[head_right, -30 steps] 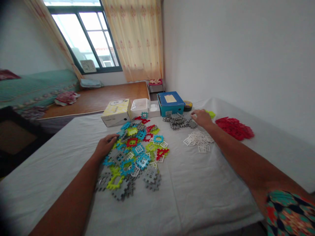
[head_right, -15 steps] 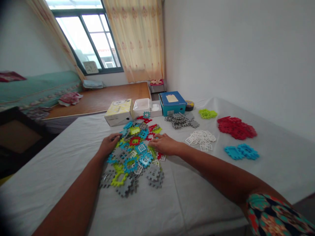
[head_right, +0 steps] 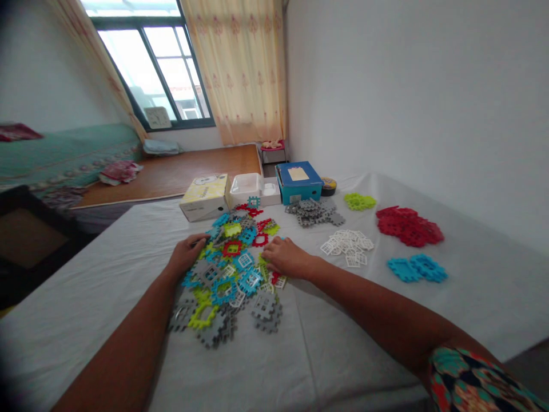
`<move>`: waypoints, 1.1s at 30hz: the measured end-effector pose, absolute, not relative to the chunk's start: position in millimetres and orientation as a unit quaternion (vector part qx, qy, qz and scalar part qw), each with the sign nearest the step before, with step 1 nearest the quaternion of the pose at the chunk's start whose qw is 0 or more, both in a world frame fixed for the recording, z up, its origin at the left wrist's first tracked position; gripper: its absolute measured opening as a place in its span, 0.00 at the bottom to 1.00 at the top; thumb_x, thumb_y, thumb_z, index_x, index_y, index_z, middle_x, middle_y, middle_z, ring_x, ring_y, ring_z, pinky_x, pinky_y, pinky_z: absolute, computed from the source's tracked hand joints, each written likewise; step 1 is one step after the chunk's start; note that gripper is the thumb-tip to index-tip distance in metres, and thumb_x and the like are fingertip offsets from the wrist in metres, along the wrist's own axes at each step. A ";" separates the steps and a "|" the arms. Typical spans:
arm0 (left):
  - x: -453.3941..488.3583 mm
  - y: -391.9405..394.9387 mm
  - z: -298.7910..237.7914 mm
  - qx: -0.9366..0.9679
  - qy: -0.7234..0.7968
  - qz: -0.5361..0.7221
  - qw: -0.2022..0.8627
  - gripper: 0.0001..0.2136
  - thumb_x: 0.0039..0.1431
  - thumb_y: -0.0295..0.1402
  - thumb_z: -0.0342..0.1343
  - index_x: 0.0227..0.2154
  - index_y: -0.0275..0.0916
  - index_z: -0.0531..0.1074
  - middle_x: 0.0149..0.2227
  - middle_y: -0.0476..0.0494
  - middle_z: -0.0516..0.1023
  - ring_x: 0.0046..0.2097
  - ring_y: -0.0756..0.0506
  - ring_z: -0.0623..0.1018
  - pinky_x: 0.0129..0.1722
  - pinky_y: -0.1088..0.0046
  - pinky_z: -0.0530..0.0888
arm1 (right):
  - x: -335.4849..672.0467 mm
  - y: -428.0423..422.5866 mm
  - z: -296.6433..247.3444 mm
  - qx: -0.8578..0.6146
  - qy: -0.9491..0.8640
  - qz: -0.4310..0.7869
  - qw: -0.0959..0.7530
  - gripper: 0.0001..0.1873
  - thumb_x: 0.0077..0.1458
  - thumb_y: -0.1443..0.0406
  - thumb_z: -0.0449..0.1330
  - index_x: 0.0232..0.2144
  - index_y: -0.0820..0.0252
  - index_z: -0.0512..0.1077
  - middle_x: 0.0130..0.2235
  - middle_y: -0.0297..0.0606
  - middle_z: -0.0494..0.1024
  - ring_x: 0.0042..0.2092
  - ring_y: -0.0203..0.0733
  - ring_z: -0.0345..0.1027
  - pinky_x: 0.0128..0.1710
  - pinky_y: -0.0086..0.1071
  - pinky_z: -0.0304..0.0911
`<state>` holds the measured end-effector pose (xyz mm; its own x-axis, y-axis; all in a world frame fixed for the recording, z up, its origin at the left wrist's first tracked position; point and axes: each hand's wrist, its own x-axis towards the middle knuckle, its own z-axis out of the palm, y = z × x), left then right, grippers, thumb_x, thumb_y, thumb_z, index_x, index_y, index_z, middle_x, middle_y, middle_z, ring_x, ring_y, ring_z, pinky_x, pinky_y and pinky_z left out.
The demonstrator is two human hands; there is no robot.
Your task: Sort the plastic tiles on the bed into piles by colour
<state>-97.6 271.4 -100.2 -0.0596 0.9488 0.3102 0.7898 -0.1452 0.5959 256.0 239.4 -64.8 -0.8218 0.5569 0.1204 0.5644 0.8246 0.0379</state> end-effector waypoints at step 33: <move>-101.0 275.6 -105.4 0.677 0.640 0.347 0.107 0.20 0.54 0.44 0.48 0.41 0.40 0.78 0.44 0.43 0.80 0.47 0.41 0.78 0.51 0.64 0.72 | 261.3 252.2 -77.0 -0.296 -0.949 0.020 0.109 0.15 0.59 0.60 0.59 0.48 0.55 0.72 0.52 0.40 0.75 0.50 0.46 0.64 0.46 0.38 0.59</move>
<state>-101.0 275.6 -105.4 -0.0597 0.9411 0.3328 0.7929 -0.1578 0.5885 261.3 252.2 -77.0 -0.8008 0.5662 0.1954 0.5576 0.8238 -0.1021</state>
